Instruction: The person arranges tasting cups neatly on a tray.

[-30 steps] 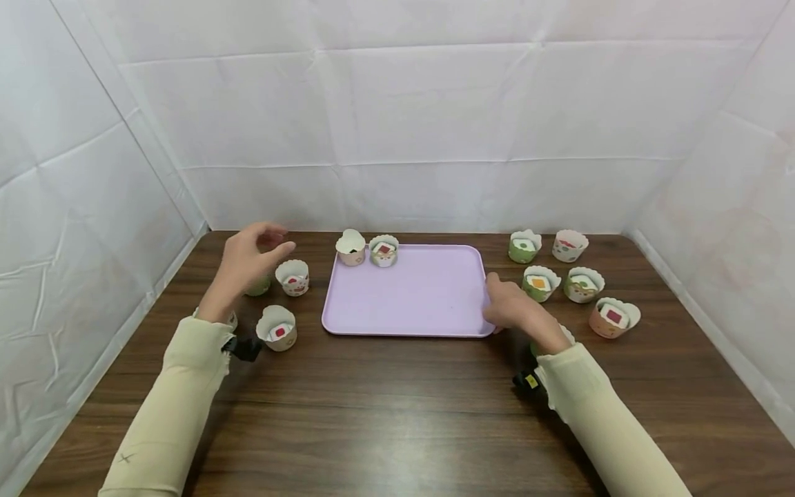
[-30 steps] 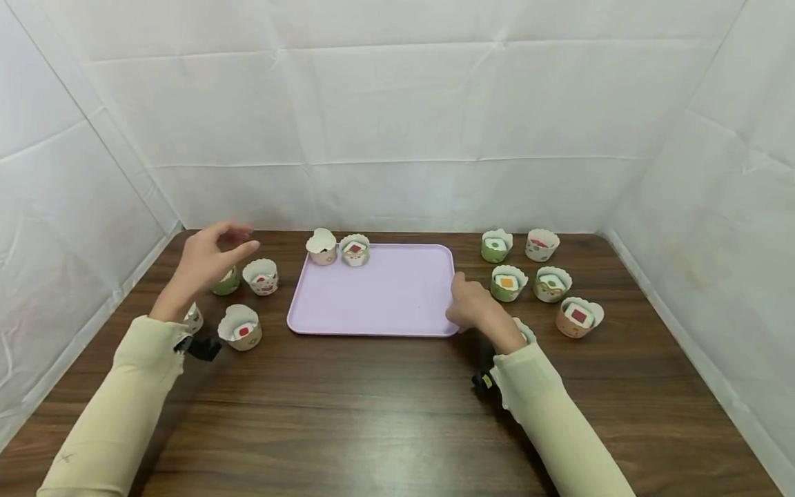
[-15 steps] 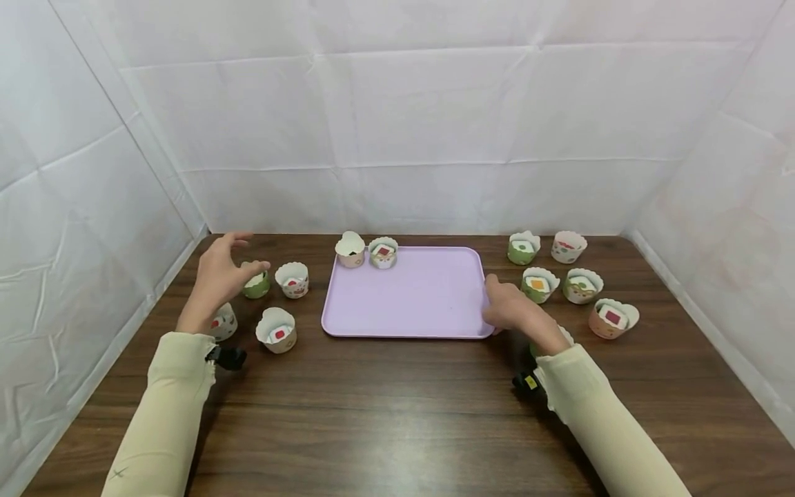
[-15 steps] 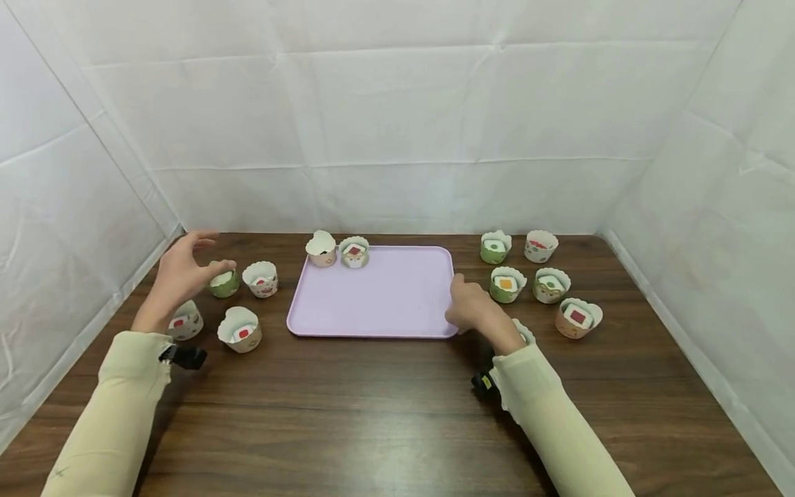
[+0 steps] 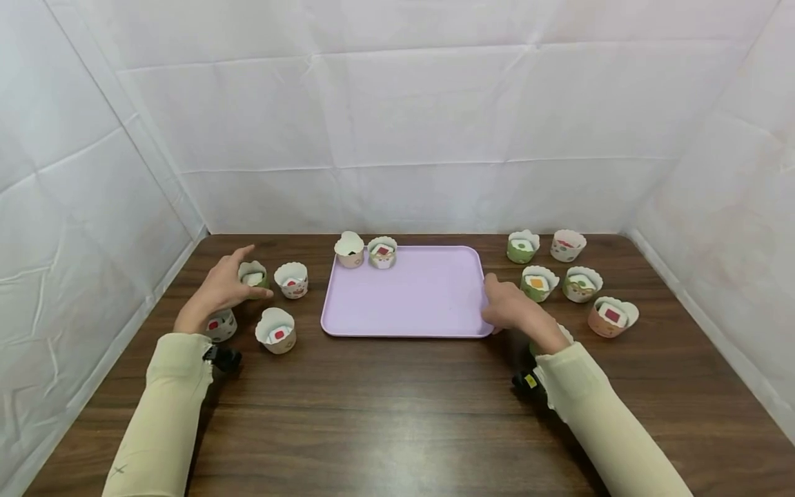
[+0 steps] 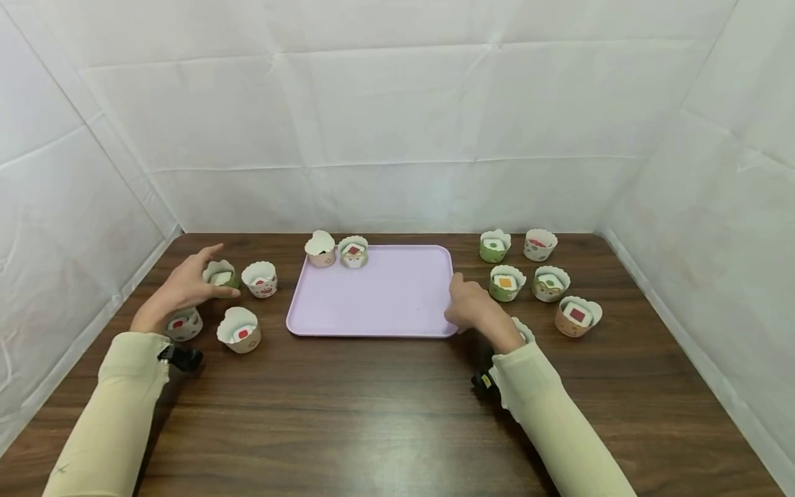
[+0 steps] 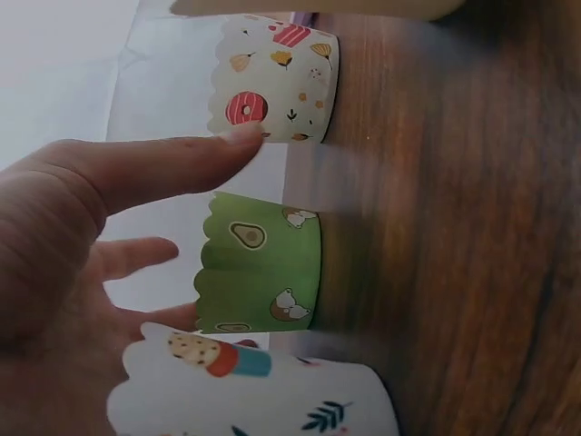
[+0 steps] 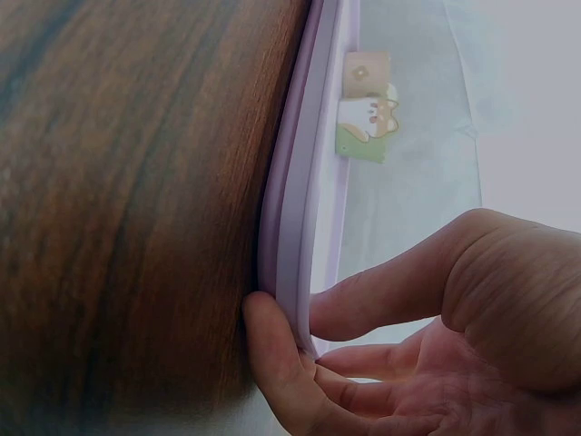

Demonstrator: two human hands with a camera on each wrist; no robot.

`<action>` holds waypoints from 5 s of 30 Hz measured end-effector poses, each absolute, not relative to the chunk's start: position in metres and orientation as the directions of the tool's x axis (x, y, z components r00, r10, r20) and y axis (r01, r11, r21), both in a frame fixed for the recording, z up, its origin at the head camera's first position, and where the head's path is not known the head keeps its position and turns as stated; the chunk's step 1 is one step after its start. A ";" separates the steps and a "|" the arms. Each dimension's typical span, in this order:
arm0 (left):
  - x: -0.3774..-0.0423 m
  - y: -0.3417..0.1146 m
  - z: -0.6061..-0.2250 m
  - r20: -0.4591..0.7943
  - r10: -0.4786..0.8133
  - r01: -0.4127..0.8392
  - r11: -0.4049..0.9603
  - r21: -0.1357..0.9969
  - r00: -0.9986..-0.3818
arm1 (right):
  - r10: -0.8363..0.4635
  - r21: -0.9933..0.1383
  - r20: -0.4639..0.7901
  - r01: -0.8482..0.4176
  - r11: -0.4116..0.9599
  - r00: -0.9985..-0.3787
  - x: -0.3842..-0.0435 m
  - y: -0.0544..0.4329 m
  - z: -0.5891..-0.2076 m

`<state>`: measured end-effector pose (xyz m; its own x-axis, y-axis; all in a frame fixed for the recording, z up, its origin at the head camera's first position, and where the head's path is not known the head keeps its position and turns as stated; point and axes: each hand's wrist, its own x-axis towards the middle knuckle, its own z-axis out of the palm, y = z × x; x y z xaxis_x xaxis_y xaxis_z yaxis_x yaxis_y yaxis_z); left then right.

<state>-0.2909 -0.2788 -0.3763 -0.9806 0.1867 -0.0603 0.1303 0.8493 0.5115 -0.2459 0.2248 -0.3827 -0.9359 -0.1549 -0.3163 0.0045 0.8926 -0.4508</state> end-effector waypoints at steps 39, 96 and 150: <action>-0.291 -0.284 -0.375 -0.128 0.102 0.025 0.868 0.496 -0.987 | -0.155 -0.456 -0.330 0.013 0.890 -0.931 -0.247 0.225 -0.383; -0.287 -0.193 -0.356 0.263 0.035 0.209 0.710 0.672 -0.964 | -0.152 -0.438 -0.352 0.019 0.899 -0.923 -0.248 0.226 -0.382; -0.352 -0.021 -0.345 0.180 0.376 0.393 0.629 0.670 -0.909 | -0.154 -0.442 -0.348 0.017 0.897 -0.925 -0.250 0.226 -0.384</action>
<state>-0.3521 -0.0212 -0.3455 -0.9088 0.3765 0.1798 0.3933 0.6293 0.6703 -0.2497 0.2257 -0.3840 -0.9248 -0.1538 -0.3480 0.0170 0.8970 -0.4417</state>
